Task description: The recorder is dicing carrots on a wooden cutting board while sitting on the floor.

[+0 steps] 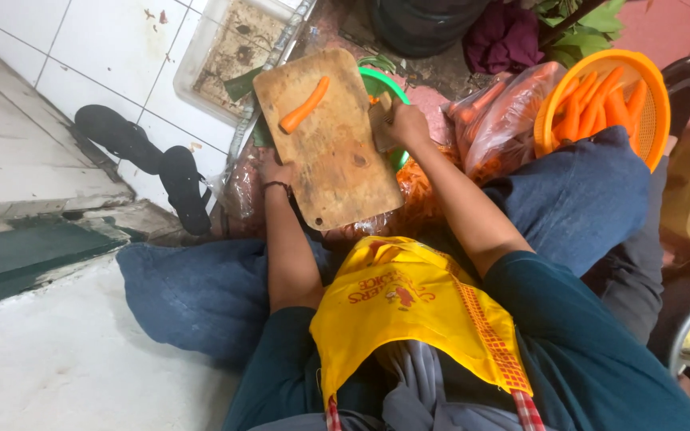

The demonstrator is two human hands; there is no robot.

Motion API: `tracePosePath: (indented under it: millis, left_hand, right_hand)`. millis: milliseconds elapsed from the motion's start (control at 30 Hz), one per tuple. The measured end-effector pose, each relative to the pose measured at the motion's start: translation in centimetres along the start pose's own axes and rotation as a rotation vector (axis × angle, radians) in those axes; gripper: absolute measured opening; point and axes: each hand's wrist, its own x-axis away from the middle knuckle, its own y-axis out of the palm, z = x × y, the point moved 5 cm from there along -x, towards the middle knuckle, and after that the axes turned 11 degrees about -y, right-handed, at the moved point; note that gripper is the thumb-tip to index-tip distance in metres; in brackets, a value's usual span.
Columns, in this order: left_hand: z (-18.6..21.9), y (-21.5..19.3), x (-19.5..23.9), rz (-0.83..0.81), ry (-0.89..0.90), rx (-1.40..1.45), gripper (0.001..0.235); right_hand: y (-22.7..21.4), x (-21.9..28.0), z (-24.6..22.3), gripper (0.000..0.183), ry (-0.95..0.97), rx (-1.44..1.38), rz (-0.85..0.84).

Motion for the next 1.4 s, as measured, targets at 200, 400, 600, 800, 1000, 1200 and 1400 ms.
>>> tracePosePath:
  millis: [200,400,600,800,1000,1200,1400]
  left_hand:
    - [11.9,-7.3,3.3,0.249,0.112,0.145,0.071]
    - [12.6,-4.6,3.6,0.271,0.268,0.092,0.060]
    - [16.5,-10.8,5.4,0.167,0.344,0.706,0.051]
    - [22.8,-13.0,8.6,-0.050,0.501,0.519,0.046]
    - [21.1,-3.2,12.6,-0.109,0.519,0.249,0.042]
    - [20.8,-2.5,13.1,-0.069,0.533,0.140,0.038]
    - [20.7,-2.6,13.2,-0.044,0.543,0.129,0.041]
  right_hand:
    - [0.1,0.1,-0.6,0.030,0.038,-0.049,-0.049]
    - [2.1,1.8,-3.0,0.027,-0.093,-0.086,-0.078]
    - [-1.7,2.1,-1.5,0.027,0.031,0.060,-0.009]
    - [1.5,2.2,-0.2,0.025,-0.076,0.046,-0.024]
    - [-0.2,3.5,-3.1,0.026,-0.095,-0.055,0.043]
    - [1.7,3.6,-4.4,0.024,-0.280,-0.124,0.084]
    - [0.9,3.4,-6.6,0.022,-0.273,-0.074,0.029]
